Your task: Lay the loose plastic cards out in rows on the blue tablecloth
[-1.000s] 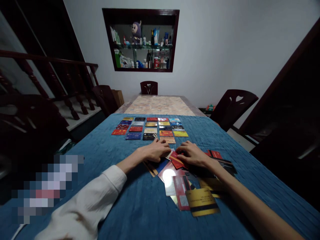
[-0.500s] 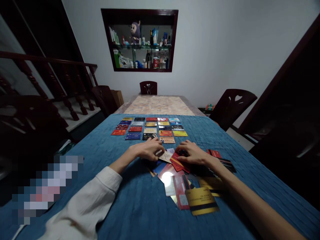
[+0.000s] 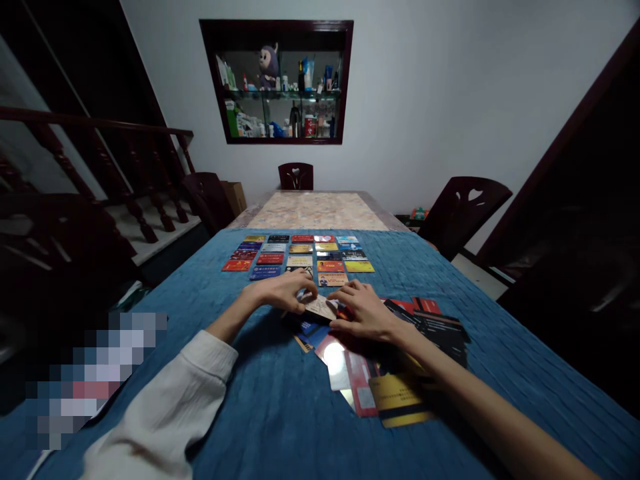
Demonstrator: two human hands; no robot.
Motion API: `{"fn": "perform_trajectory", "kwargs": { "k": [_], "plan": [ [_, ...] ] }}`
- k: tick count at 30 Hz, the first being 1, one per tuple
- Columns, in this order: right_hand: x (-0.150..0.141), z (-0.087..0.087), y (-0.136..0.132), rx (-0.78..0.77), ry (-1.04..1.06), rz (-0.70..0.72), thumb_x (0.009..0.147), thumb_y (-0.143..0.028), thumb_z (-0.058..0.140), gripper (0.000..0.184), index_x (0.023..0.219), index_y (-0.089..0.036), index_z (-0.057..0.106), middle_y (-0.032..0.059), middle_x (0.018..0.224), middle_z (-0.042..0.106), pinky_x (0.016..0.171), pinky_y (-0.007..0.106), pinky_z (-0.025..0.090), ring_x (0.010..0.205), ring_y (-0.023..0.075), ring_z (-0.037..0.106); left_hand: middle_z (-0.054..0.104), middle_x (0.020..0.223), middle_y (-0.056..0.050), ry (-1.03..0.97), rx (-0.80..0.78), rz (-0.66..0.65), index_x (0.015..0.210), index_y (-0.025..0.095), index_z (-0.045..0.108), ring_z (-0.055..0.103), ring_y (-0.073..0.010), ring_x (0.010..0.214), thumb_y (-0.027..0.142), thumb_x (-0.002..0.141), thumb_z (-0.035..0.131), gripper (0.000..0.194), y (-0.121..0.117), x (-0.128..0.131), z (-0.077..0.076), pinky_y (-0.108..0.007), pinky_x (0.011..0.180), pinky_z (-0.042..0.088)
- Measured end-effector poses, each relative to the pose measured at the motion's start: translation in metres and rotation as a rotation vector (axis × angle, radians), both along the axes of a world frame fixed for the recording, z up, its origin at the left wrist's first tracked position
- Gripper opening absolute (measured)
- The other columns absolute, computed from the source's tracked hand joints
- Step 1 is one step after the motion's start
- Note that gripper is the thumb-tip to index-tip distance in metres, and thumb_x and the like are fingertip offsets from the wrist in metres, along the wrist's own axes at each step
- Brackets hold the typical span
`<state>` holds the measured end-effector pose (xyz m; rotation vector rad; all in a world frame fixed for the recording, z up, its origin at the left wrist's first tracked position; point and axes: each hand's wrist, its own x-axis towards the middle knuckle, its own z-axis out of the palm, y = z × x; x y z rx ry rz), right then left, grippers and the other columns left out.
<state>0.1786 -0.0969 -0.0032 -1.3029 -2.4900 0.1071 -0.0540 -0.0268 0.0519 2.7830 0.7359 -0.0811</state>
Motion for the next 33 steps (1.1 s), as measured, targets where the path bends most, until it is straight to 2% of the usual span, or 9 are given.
{"fn": "perform_trajectory", "kwargs": {
  "k": [6,13,16,21,25,28,33],
  "plan": [
    [-0.002,0.001,-0.003,0.074,0.010,-0.004,0.086,-0.041,0.065,0.025,0.104,-0.024,0.067,0.0059,0.107,0.069,0.085,0.039,0.032,0.102,0.0256,0.050,0.062,0.102,-0.005,-0.091,-0.041,-0.003,0.106,0.019,0.068,0.053,-0.0232,0.103,0.014,0.068,0.064,0.038,0.000,0.001,-0.004,-0.032,0.092,0.042],
    [0.009,0.003,-0.002,0.103,0.080,0.013,0.091,-0.035,0.061,0.019,0.104,-0.023,0.069,0.0050,0.101,0.071,0.083,0.036,0.035,0.095,0.0218,0.053,0.066,0.107,-0.005,-0.168,-0.131,-0.011,0.111,0.018,0.069,0.057,-0.0233,0.101,0.023,0.071,0.064,0.041,0.000,0.003,-0.006,-0.032,0.091,0.043],
    [0.012,0.003,0.001,0.112,0.107,0.037,0.092,-0.034,0.060,0.018,0.104,-0.023,0.068,0.0050,0.101,0.072,0.083,0.036,0.035,0.095,0.0218,0.054,0.068,0.109,-0.005,-0.209,-0.197,0.009,0.112,0.020,0.070,0.059,-0.0232,0.101,0.027,0.072,0.065,0.041,0.004,0.002,-0.009,-0.030,0.088,0.044],
    [0.016,-0.004,0.008,0.129,0.129,0.040,0.089,-0.018,0.060,0.017,0.102,-0.023,0.068,0.0044,0.098,0.072,0.082,0.036,0.034,0.091,0.0208,0.055,0.069,0.106,-0.004,-0.282,-0.349,0.039,0.110,0.019,0.072,0.061,-0.0201,0.095,0.028,0.074,0.063,0.037,0.007,0.001,-0.013,-0.026,0.079,0.045],
    [0.018,-0.010,0.012,0.204,0.200,-0.007,0.090,-0.017,0.059,0.012,0.096,-0.023,0.068,0.0038,0.092,0.073,0.079,0.035,0.033,0.088,0.0207,0.058,0.069,0.095,-0.005,-0.350,-0.477,0.040,0.110,0.015,0.072,0.060,-0.0164,0.083,0.034,0.080,0.062,0.036,0.006,0.004,-0.015,-0.023,0.071,0.044],
    [0.020,-0.013,0.014,0.232,0.236,-0.029,0.091,-0.018,0.058,0.011,0.093,-0.022,0.068,0.0036,0.090,0.072,0.078,0.034,0.034,0.086,0.0203,0.059,0.068,0.086,-0.003,-0.393,-0.516,0.035,0.109,0.014,0.072,0.058,-0.0141,0.076,0.039,0.084,0.061,0.037,0.004,0.005,-0.016,-0.022,0.067,0.042],
    [0.023,-0.015,0.016,0.232,0.253,-0.049,0.090,-0.018,0.059,0.011,0.093,-0.023,0.069,0.0036,0.086,0.070,0.079,0.034,0.036,0.084,0.0201,0.059,0.070,0.089,-0.004,-0.415,-0.512,0.028,0.108,0.013,0.073,0.059,-0.0148,0.079,0.042,0.086,0.061,0.039,0.003,0.005,-0.016,-0.022,0.070,0.043]
  ]
}}
